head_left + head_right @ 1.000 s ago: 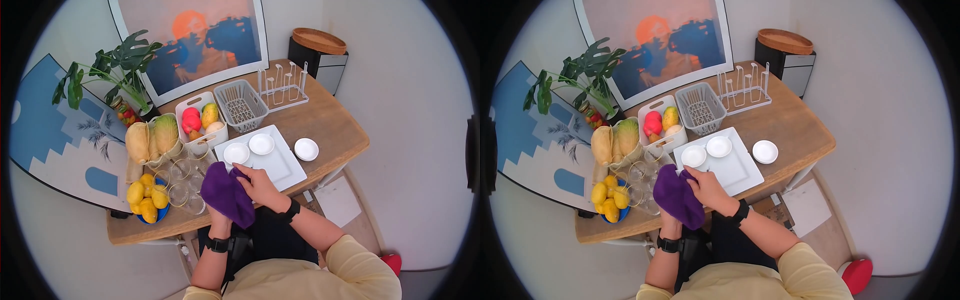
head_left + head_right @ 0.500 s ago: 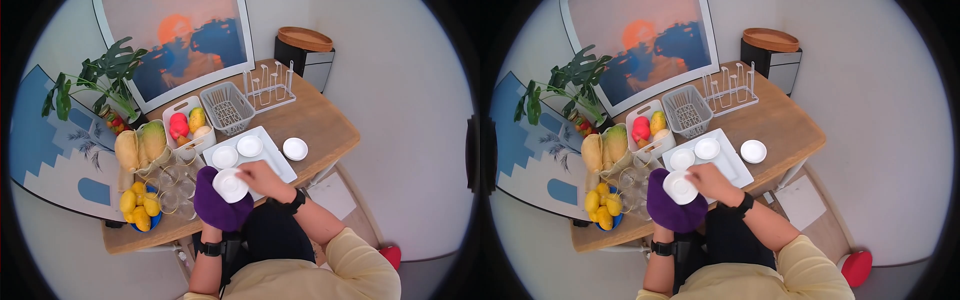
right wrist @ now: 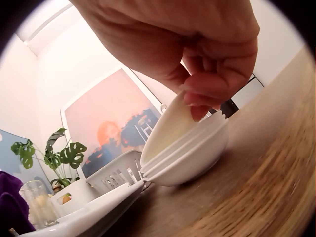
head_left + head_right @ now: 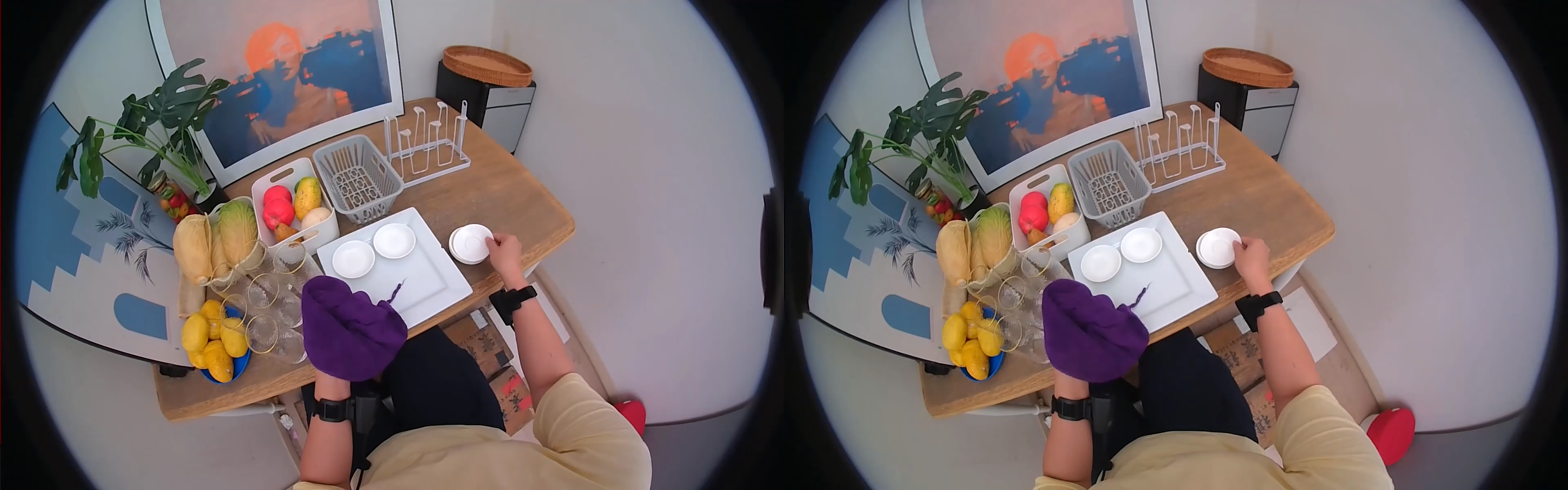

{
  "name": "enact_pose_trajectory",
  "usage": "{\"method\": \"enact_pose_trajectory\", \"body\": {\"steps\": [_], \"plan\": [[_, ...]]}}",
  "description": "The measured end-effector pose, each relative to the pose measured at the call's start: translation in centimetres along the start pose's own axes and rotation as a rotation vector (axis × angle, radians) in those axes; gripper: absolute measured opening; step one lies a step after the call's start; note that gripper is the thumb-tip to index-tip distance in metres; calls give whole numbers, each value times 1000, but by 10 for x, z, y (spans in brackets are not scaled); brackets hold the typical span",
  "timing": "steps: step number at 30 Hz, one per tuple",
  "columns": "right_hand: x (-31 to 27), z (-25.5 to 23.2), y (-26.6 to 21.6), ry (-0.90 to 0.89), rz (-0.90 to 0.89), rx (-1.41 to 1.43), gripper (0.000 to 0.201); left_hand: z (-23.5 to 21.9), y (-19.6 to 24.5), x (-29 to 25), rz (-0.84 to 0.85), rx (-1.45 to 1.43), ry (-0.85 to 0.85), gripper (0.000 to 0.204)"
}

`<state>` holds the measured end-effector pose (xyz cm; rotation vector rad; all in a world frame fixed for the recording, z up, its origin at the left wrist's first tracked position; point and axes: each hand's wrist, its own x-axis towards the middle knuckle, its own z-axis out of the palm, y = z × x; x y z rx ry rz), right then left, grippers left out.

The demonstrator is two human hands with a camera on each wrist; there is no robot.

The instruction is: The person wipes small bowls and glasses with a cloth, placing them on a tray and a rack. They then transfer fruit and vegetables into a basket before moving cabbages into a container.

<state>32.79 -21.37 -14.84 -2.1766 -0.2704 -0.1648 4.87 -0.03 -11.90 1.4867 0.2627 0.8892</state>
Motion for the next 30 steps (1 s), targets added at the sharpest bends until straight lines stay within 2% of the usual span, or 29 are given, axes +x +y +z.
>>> {"method": "enact_pose_trajectory", "body": {"steps": [4, 7, 9, 10, 12, 14, 16, 17, 18, 19, 20, 21, 22, 23, 25, 26, 27, 28, 29, 30], "plan": [[-1, 0, -3, -6, 36, -42, 21, -5, -6, 3, -79, -178, -27, 33], [-4, 0, -9, 50, -12, -119, 22, -12, -11, 2, -135, -314, -36, 33], [-4, -4, -18, -64, 59, -344, 25, -13, -13, 2, -168, -406, -41, 33], [-4, -5, -26, -66, 52, -342, 25, -15, -14, 2, -181, -451, -43, 33], [-3, -4, -47, 10, -59, -484, 36, -16, -16, 4, -209, -541, -46, 34], [-14, 6, -93, -119, -281, -413, 50, -12, -17, 7, -244, -624, -55, 34], [-13, 40, -110, -331, -585, -247, 63, -16, -18, 2, -282, -709, -72, 34], [-14, 59, -118, -407, -617, -256, 71, -16, -21, 2, -280, -706, -74, 34], [-15, 74, -123, -484, -652, -263, 79, -16, -24, 1, -286, -616, -132, 33], [-15, 82, -127, -481, -659, -253, 79, -15, -21, 3, -287, -520, -186, 31], [-15, 90, -131, -536, -637, -365, 84, -15, -17, 4, -276, -509, -182, 31], [-16, 100, -135, -589, -615, -476, 90, -11, -6, 3, -240, -204, -172, 28], [-13, 108, -131, -571, -609, -431, 93, -6, 9, 4, -202, 99, -156, 25], [-8, 114, -126, -570, -621, -421, 93, -3, 25, 6, -192, 108, -148, 25], [-1, 114, -121, -694, -564, -298, 91, 5, 58, 10, 312, 1581, -395, 21], [-1, 114, -116, -653, -567, -271, 87, 1, 37, 8, 311, 1584, -391, 21], [-6, 110, -119, -654, -571, -271, 87, -6, -3, 5, 195, 1065, -240, 21], [-13, 100, -126, -615, -571, -188, 86, -2, -4, 8, 83, 541, -92, 21], [-20, 89, -132, -577, -569, -110, 85, -2, -3, 5, 82, 533, -88, 21], [-30, 76, -142, -609, -633, -26, 84, 9, 40, 10, 244, 847, -240, 22]]}}
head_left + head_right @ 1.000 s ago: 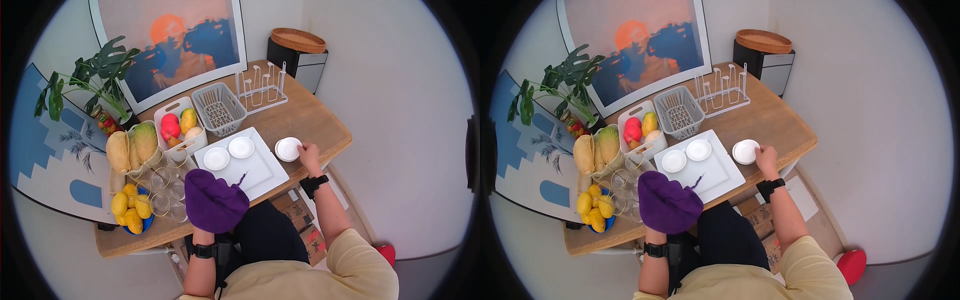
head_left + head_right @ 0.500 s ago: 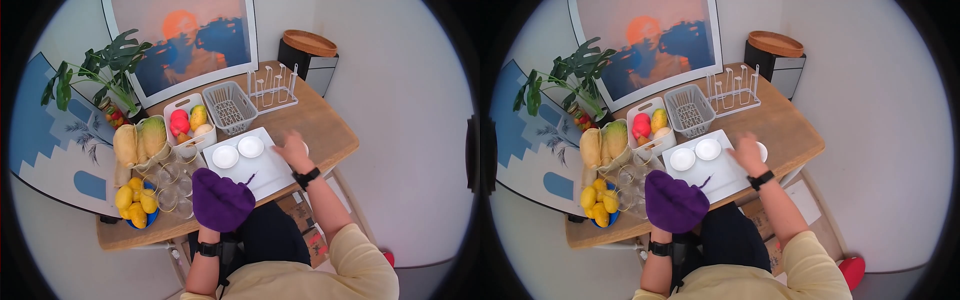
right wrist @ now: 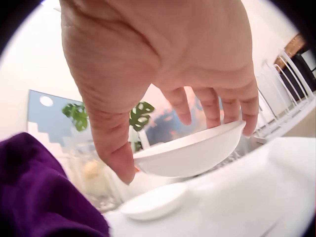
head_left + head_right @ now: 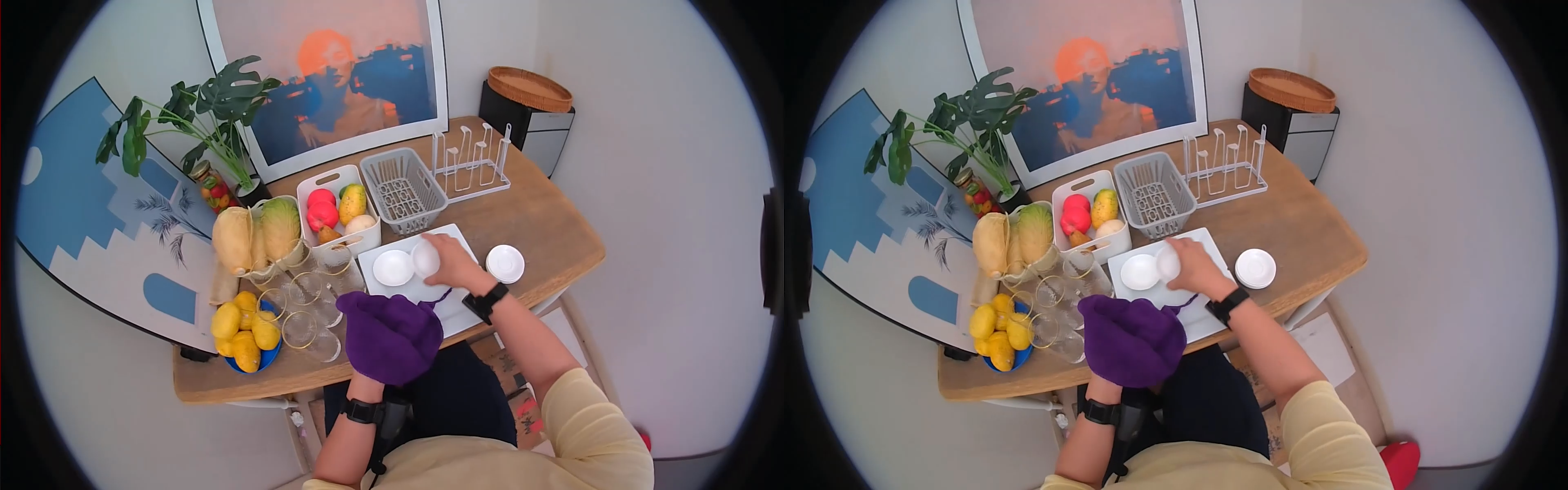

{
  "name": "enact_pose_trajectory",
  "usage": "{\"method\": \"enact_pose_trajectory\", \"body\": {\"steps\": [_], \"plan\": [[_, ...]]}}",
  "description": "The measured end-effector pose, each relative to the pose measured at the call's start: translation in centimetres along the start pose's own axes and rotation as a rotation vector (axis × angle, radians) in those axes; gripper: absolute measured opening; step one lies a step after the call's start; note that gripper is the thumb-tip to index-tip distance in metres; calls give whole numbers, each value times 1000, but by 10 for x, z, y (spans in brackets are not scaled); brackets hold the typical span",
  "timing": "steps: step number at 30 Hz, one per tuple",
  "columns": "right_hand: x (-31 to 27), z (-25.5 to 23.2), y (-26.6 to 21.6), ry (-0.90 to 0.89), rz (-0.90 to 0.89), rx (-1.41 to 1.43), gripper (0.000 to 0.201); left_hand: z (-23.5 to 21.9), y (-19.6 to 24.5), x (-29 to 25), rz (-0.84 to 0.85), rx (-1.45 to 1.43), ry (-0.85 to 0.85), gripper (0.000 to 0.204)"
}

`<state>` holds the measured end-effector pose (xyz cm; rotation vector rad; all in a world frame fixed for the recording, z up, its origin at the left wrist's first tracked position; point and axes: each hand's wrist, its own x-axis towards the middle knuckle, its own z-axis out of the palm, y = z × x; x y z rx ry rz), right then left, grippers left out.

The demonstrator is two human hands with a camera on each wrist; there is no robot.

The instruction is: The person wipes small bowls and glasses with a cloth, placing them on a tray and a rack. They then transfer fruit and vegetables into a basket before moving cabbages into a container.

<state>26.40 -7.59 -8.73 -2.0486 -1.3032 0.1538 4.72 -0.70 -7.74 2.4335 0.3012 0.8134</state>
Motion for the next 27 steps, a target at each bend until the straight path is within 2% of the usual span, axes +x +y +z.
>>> {"method": "enact_pose_trajectory", "body": {"steps": [1, 4, 5, 7, 8, 9, 11, 12, 13, 15, 16, 18, 19, 20, 21, 23, 24, 25, 27], "plan": [[-9, -2, -13, 13, -154, 20, 83, -17, 23, 10, 178, 319, -119, 23], [-32, -8, -62, -186, -281, 123, 82, -20, 44, 21, 203, 434, -127, 27], [-38, -5, -69, -253, -311, 164, 84, -9, 34, 17, 199, 431, -128, 27], [-48, -5, -71, -200, -303, 255, 91, 23, -2, 6, -185, -417, 146, 47], [-50, -4, -71, -138, -299, 345, 97, 28, -3, 6, -524, -1148, 226, 45], [-54, -4, -67, -140, -307, 346, 97, 25, -4, 7, -521, -1144, 233, 45], [-64, -5, -43, -81, 162, 603, 109, 18, -7, 12, -456, -1097, 338, 39], [-67, -1, -35, -243, 282, 606, 118, 12, -12, 11, -298, -528, 264, 39], [-74, 8, -32, -266, 240, 571, 102, 10, -15, 11, -302, -527, 260, 39], [-70, 12, -27, -505, 306, 809, 66, 7, -18, 18, -489, -1170, 465, 48], [-68, 9, -28, -501, 302, 808, 66, 3, -17, 19, -498, -1178, 500, 46], [-66, -2, -36, -174, 615, 1420, 36, 12, -22, 6, -517, -1157, 529, 45], [-61, -8, -50, -78, 615, 1681, 29, 14, -19, 0, -541, -1137, 553, 45], [-57, -11, -63, -71, 581, 1767, 27, 18, -15, -4, -540, -994, 512, 43], [-54, -10, -74, -59, 547, 1854, 25, 20, -2, 0, -448, -915, 571, 39], [-47, 5, -82, -37, 432, 1493, 23, 29, -2, -6, -469, -1001, 466, 36], [-48, 7, -85, -33, 2, 848, 22, 23, 6, -2, -429, -1049, 331, 35], [-47, 20, -88, 123, -149, 744, 25, 21, 8, -2, -424, -1051, 325, 35], [-56, 20, -96, 322, -252, 365, 22, 18, 8, -4, -496, -1112, 355, 33]]}}
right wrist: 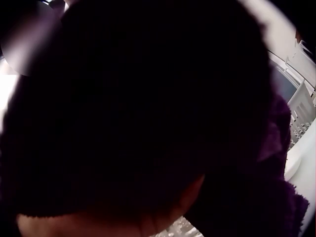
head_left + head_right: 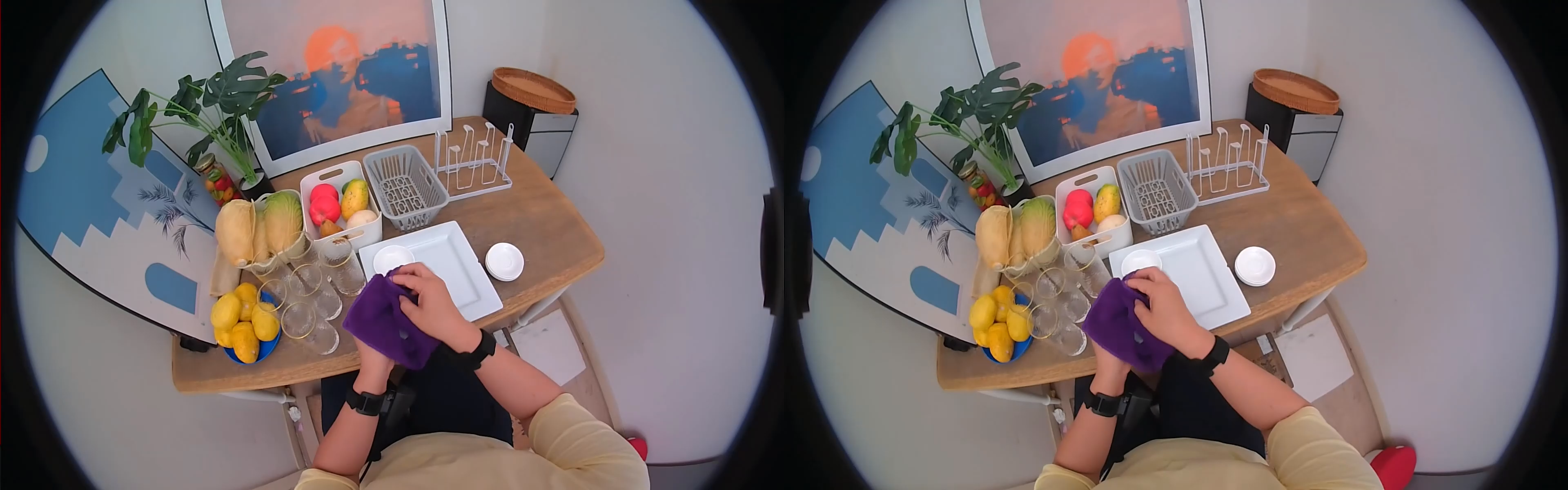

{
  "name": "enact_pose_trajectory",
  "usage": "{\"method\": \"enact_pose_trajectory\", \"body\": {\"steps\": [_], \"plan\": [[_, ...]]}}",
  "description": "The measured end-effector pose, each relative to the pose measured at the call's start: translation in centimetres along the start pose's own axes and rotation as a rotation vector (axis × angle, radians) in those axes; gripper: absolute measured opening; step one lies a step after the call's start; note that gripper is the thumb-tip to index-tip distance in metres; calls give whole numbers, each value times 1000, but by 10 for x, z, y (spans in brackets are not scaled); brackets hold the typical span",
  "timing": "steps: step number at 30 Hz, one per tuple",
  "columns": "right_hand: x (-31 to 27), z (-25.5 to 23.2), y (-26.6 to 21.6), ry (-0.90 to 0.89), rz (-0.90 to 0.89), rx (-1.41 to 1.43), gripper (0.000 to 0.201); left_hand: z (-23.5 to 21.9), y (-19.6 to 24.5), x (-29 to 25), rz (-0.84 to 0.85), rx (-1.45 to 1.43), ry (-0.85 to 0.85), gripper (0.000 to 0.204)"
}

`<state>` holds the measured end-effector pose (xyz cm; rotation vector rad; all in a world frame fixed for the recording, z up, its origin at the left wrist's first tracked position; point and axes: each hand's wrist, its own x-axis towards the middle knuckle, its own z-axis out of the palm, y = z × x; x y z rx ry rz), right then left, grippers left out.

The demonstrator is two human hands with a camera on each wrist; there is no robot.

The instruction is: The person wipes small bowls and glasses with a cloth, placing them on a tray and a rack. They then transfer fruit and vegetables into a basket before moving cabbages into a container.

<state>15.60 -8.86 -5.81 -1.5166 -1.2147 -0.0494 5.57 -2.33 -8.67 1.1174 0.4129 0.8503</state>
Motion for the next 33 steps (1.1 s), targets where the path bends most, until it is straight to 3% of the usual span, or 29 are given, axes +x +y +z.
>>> {"method": "enact_pose_trajectory", "body": {"steps": [1, 3, 5, 6, 7, 8, 10, 11, 13, 14, 15, 17, 18, 20, 22, 23, 24, 25, 26, 27, 30, 31, 32, 33], "plan": [[1, -3, -5, 2, -4, 1, 22, -6, -2, 1, 89, 146, -14, 30], [1, -10, -8, -208, 359, -131, 19, -15, 5, 4, 72, 138, -28, 30], [-1, -5, -8, -218, 379, -132, 19, -13, 9, 1, 43, 131, -41, 31], [0, -1, -7, -222, 391, -136, 20, -7, 8, 1, 45, 4, 43, 31], [-4, 8, -1, -101, 377, -112, 19, -3, 8, 1, 49, -123, 127, 32], [-9, 14, 7, -99, 373, -112, 19, -5, 6, 2, 52, -122, 125, 32], [-10, 21, 9, -2, 281, 118, 19, -9, 3, 4, 322, 544, 87, 33], [-11, 14, 12, -108, 280, 91, 19, -15, 4, 6, 321, 545, 91, 33], [-5, 5, 5, -176, 351, 6, 17, -25, 16, 11, 50, 392, -122, 34], [-3, 2, 4, -241, 419, -81, 15, -24, 14, 10, 48, 392, -126, 34], [-8, 6, 6, -238, 422, -82, 15, -22, 12, 8, 94, 434, -103, 35], [-14, 21, 11, 44, 376, 35, 16, -18, 7, 8, 202, 517, -53, 36], [-12, 17, 11, 43, 374, 36, 16, -17, 5, 7, 254, 558, -25, 36], [-9, 5, 10, -264, 298, -77, 22, -17, 6, 5, 297, 597, 4, 37], [-9, 9, 8, -231, 284, -48, 22, -12, 22, 5, 334, 887, -40, 37], [-11, 14, 8, -137, 332, -25, 22, 1, 25, 0, 451, 888, 51, 39], [-12, 17, 10, -44, 374, -2, 23, 6, 18, -1, 453, 888, 49, 39], [-13, 18, 10, -7, 350, 0, 23, 9, 9, 0, 438, 701, 119, 40], [-14, 18, 11, -8, 349, 4, 23, 8, 4, 0, 417, 515, 188, 41], [-15, 16, 11, -51, 351, 39, 23, 1, 11, 1, 506, 881, 105, 46], [-19, 0, 8, -197, 348, 101, 22, -12, 27, 4, 450, 875, 6, 50], [-18, -6, 9, -297, 330, 130, 22, -18, 21, 9, 367, 647, 62, 50], [-17, -10, 12, -298, 335, 130, 22, -19, 17, 8, 363, 647, 61, 50], [-14, -15, 13, -155, 348, 83, 22, -13, 22, 7, 437, 733, 94, 48]]}}
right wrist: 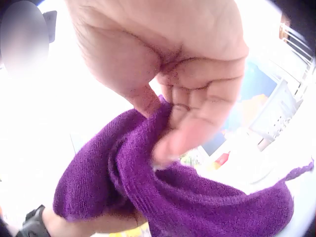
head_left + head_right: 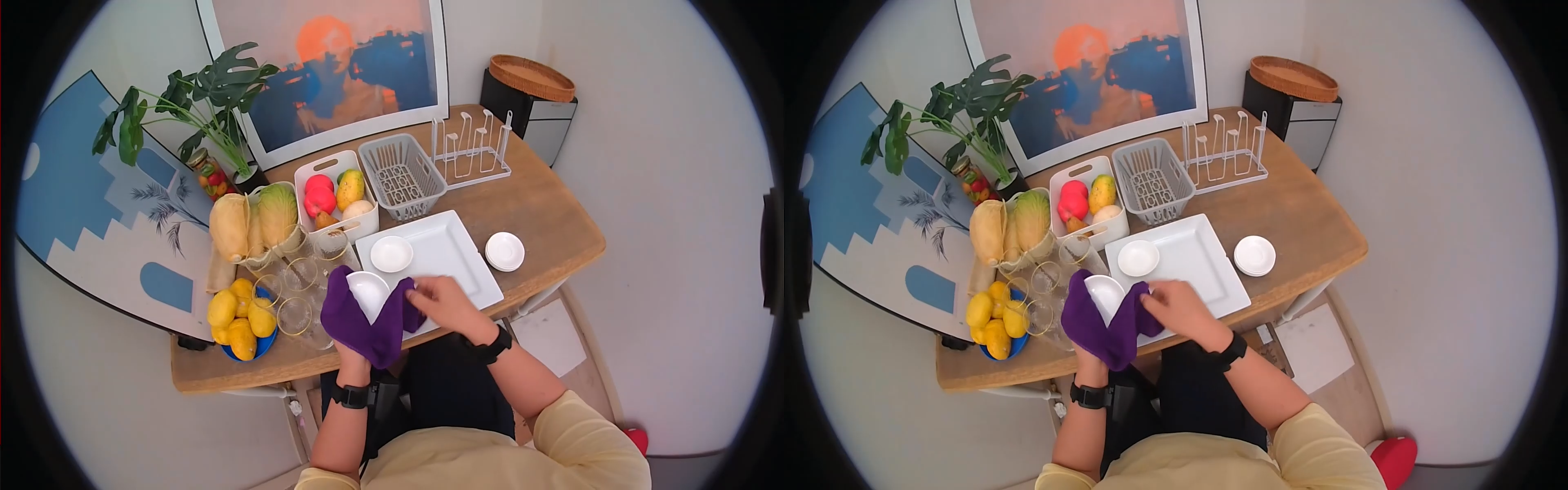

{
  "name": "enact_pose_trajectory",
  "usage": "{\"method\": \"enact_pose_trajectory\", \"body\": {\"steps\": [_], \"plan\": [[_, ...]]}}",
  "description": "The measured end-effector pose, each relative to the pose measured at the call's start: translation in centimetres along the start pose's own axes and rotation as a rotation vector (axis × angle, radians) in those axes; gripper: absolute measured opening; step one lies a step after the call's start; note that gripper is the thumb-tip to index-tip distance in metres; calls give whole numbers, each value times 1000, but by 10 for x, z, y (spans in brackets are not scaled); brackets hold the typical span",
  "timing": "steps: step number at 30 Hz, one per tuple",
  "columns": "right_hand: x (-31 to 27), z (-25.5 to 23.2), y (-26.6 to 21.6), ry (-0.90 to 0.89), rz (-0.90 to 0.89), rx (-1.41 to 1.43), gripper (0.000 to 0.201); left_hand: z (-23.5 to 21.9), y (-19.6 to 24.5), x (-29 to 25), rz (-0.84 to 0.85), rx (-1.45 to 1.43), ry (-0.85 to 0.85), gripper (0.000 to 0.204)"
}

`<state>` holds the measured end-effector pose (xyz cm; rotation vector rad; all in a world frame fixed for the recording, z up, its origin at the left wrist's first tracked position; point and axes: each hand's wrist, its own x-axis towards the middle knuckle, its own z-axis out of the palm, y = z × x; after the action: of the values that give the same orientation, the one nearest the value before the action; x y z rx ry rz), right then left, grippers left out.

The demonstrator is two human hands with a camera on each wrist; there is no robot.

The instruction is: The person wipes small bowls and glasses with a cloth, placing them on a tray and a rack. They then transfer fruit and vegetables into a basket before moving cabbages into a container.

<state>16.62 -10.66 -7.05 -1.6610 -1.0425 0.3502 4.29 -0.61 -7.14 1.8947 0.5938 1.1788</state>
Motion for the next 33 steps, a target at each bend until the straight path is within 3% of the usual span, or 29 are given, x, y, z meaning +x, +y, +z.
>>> {"method": "enact_pose_trajectory", "body": {"steps": [1, 2, 4, 5, 7, 9, 11, 13, 15, 16, 20, 22, 23, 25, 26, 28, 29, 31, 33], "plan": [[4, -4, -1, 149, 8, -22, 24, 1, 4, 0, 66, 90, 38, 45], [8, -8, -3, 152, 13, -22, 24, 0, -7, 1, -16, 25, 23, 42], [16, -18, -24, 329, -275, -247, 27, 2, -13, 0, -27, -37, -10, 41], [15, -16, -23, 335, -269, -247, 27, 3, -15, -2, -41, -97, -36, 40], [17, -11, -14, -71, -212, -157, 24, 4, -17, -4, -67, -221, -88, 38], [13, -6, -6, -96, -177, -175, 21, 5, -14, -2, -76, -291, -115, 37], [8, -8, 1, -81, -87, -107, 17, 1, -4, -1, -34, -112, -132, 40], [2, -17, 8, -71, -52, -107, 15, 1, -28, -7, 22, -24, -132, 43], [1, -35, 34, 183, -9, -70, 14, 5, -51, -11, 154, 165, -111, 49], [1, -52, 48, 270, 70, -115, 16, 1, -6, -2, 207, 437, -199, 57], [-5, -125, 114, 534, 260, -321, 18, 3, -11, -4, 290, 394, -150, 63], [-11, -144, 125, 563, 320, -304, 17, 13, -26, -11, -285, -449, -59, 65], [-14, -150, 131, 581, 346, -356, 16, 12, -29, -11, -286, -450, -59, 65], [-17, -156, 145, 600, 375, -409, 16, 8, -30, -10, 123, 99, -118, 66], [-18, -156, 153, 618, 364, -420, 15, 9, -33, -11, 122, 99, -121, 66], [-19, -154, 150, 637, 355, -429, 15, 12, -35, -12, -103, -177, -129, 68], [-19, -153, 148, 632, 379, -437, 15, 11, -35, -12, -104, -175, -131, 68], [-19, -151, 149, 626, 403, -442, 14, 5, -24, -9, 133, 146, -154, 69], [-16, -148, 154, 647, 442, -385, 15, 6, -33, -10, 103, 119, -146, 69]]}}
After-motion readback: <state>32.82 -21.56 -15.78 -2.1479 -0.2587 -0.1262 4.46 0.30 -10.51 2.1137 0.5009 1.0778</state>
